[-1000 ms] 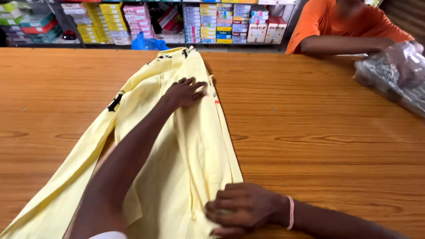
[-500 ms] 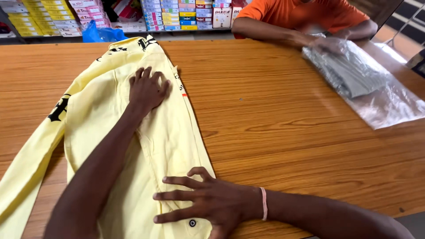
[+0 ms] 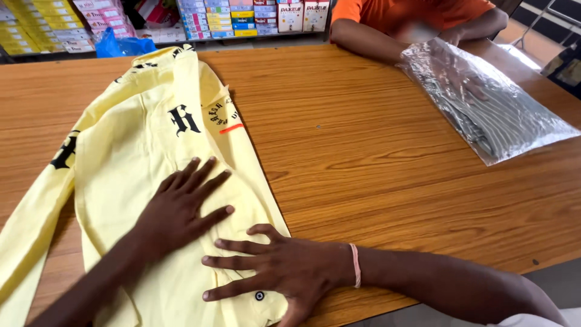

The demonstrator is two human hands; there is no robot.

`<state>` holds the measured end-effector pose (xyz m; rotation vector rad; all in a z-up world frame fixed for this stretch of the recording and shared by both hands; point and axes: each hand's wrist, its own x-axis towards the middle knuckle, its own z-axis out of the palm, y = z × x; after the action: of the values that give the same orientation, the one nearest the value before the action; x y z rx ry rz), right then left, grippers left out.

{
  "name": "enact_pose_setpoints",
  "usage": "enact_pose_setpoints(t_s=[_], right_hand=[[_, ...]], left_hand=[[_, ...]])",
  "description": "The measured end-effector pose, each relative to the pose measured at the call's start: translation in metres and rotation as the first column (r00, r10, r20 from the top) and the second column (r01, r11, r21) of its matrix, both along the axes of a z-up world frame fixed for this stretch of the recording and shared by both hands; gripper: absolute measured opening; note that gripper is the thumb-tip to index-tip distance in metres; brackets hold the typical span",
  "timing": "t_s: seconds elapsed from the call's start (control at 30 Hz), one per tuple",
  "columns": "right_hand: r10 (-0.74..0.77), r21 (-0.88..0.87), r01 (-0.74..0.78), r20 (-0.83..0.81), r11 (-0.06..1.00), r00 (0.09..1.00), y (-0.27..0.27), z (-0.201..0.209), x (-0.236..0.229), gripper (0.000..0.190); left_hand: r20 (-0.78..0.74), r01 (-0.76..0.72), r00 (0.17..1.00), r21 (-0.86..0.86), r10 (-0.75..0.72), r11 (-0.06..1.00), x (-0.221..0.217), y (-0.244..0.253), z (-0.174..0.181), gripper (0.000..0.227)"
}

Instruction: The person lays a yellow button-up shirt face-down on a wooden table, smooths it flat with their hands, folds the sleeves in across the back, folds the sides inward, then folds the shirt into a compact rectangle and presses it flat, adjusting the collar and tag at the end.

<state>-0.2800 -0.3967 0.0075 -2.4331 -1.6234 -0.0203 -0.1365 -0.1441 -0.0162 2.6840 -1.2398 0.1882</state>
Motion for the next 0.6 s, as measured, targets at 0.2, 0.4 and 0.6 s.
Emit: enact_pose_setpoints(t_s=[0.2,0.4,0.6], right_hand=[[0.075,0.346,0.043,-0.322,0.937,0.944,-0.003,0.007,0.010,0.087],[-0.196,0.052,0.194,0.042,0.980,0.980,0.003,-0.003,0.021,0.084],[-0.230,-0.020,0.229,-0.040,0.973,0.972,0.006,0.003,0.022,0.080]], left_hand=[[0.027,0.013,1.000,-0.029,-0.013,0.999,-0.003,0.001,0.001,0.075],[0.009,0.007,1.000,-0.077,-0.006,0.997,-0.008,0.001,0.005,0.073],[-0.036,0.023,0.999,-0.080,-0.025,0.997,-0.009,0.001,0.005,0.070]])
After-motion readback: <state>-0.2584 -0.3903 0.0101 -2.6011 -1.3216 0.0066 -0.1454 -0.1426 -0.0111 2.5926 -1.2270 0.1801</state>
